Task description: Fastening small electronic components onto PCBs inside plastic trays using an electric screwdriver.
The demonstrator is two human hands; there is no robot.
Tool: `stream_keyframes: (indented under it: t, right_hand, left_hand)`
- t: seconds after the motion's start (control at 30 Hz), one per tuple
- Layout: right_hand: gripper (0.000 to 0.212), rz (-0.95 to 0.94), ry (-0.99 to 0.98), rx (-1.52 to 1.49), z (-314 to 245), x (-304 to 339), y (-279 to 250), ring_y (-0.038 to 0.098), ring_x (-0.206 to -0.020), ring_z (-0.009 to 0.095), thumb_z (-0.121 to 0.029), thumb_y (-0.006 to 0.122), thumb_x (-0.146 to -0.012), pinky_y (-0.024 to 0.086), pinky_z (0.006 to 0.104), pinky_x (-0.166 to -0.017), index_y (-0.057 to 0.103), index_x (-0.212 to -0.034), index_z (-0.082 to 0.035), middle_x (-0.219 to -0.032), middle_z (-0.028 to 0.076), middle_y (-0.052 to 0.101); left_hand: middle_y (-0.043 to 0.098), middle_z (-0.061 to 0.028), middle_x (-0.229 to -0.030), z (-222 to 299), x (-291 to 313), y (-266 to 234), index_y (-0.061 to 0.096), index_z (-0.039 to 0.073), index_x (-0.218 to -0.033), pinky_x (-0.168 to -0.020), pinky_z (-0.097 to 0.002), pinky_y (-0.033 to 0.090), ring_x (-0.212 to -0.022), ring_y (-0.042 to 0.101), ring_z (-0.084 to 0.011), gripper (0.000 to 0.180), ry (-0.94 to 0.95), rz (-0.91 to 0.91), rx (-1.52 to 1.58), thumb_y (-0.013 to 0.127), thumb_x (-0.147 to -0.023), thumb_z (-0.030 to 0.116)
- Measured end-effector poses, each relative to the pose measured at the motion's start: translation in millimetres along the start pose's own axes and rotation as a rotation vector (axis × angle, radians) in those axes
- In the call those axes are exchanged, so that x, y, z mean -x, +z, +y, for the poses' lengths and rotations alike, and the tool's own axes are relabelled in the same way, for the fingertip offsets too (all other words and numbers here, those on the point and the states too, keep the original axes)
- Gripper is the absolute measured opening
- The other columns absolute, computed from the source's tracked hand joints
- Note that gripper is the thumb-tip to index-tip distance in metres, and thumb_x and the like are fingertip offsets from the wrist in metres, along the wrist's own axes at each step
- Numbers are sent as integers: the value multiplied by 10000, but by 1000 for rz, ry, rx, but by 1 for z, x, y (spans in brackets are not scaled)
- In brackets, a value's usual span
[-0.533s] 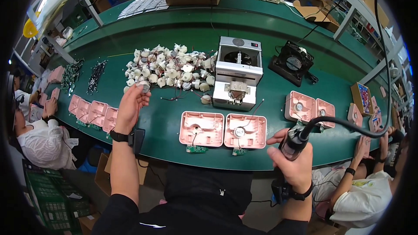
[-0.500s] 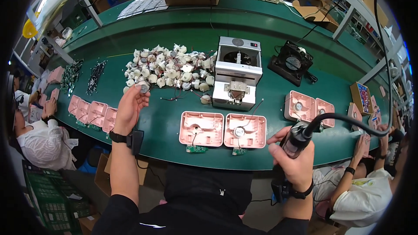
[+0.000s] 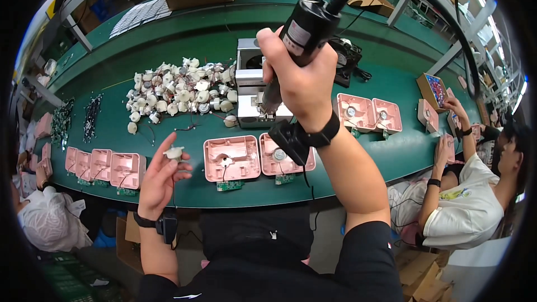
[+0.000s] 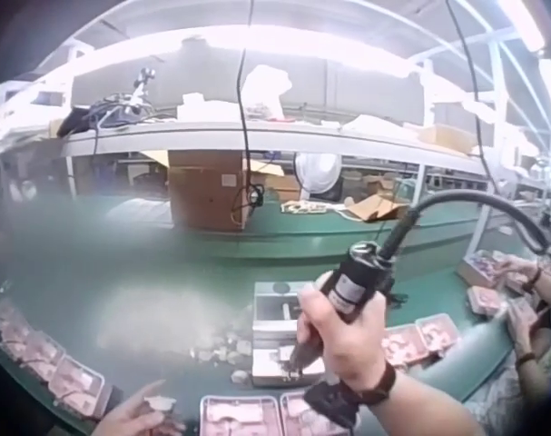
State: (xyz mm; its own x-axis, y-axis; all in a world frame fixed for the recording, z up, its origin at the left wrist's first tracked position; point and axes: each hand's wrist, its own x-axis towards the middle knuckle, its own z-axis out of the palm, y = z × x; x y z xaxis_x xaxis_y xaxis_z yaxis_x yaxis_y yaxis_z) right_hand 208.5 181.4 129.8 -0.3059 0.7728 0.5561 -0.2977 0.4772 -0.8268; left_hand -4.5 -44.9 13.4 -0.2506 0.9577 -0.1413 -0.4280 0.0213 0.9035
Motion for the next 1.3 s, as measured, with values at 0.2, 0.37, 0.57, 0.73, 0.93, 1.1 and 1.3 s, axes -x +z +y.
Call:
stream_keyframes:
  t: [0.2,0.37,0.57,0.73,0.93,1.1,1.3]
  right_hand:
    - [182,17,78,168,24,-8,3,553,-511,129,-168,662,-919,444,281,-502,598,-858,-9,-620,34,556]
    - [164,12,157,29,11,7,-2,550,-521,138,-174,639,-933,444,284,-507,572,-929,-25,-661,45,555]
    - [183,-13,168,-160,-21,53,-19,516,-508,148,-188,566,-965,451,298,-522,486,-1051,-47,-718,58,529]
    - [227,-44,151,-189,-28,76,-29,501,-500,146,-220,552,-967,456,300,-522,451,-1076,-49,-720,58,514]
    - [328,-121,154,-139,-35,86,-31,506,-509,144,-273,616,-932,469,301,-536,427,-1078,-48,-722,61,514]
    - [390,-135,159,-211,-33,89,-19,513,-522,150,-298,666,-908,474,305,-534,410,-1076,-55,-724,62,517]
    - [391,-189,182,-268,-15,96,11,518,-555,154,-265,682,-904,472,308,-538,399,-1077,-58,-720,67,516]
  left_hand:
    - [608,-131,-1180,-16,9,-11,442,27,-1397,-861,-310,552,-1024,643,-198,472,24,-5,-224,587,-948,9]
    - [625,-114,-1178,-5,7,8,608,-21,-1154,-846,-278,544,-972,653,-194,299,115,31,-571,651,-860,-59]
    - [653,-101,-1071,-6,-5,37,656,-10,-1070,-784,-287,547,-877,670,-194,239,231,28,-873,676,-833,-36]
    - [650,-97,-999,-17,-14,45,655,25,-1071,-728,-342,540,-860,657,-237,256,480,-84,-1202,706,-820,24]
    - [644,-72,-1024,-30,-19,52,658,51,-1053,-735,-358,530,-910,643,-253,295,571,-86,-1427,757,-778,88]
    - [633,-52,-1099,-30,-26,54,660,65,-1057,-823,-377,503,-1047,602,-266,339,544,-53,-1461,775,-739,92]
    - [636,-49,-1108,-39,-38,41,671,82,-1052,-963,-444,438,-1184,542,-295,375,604,-55,-1404,792,-698,91]
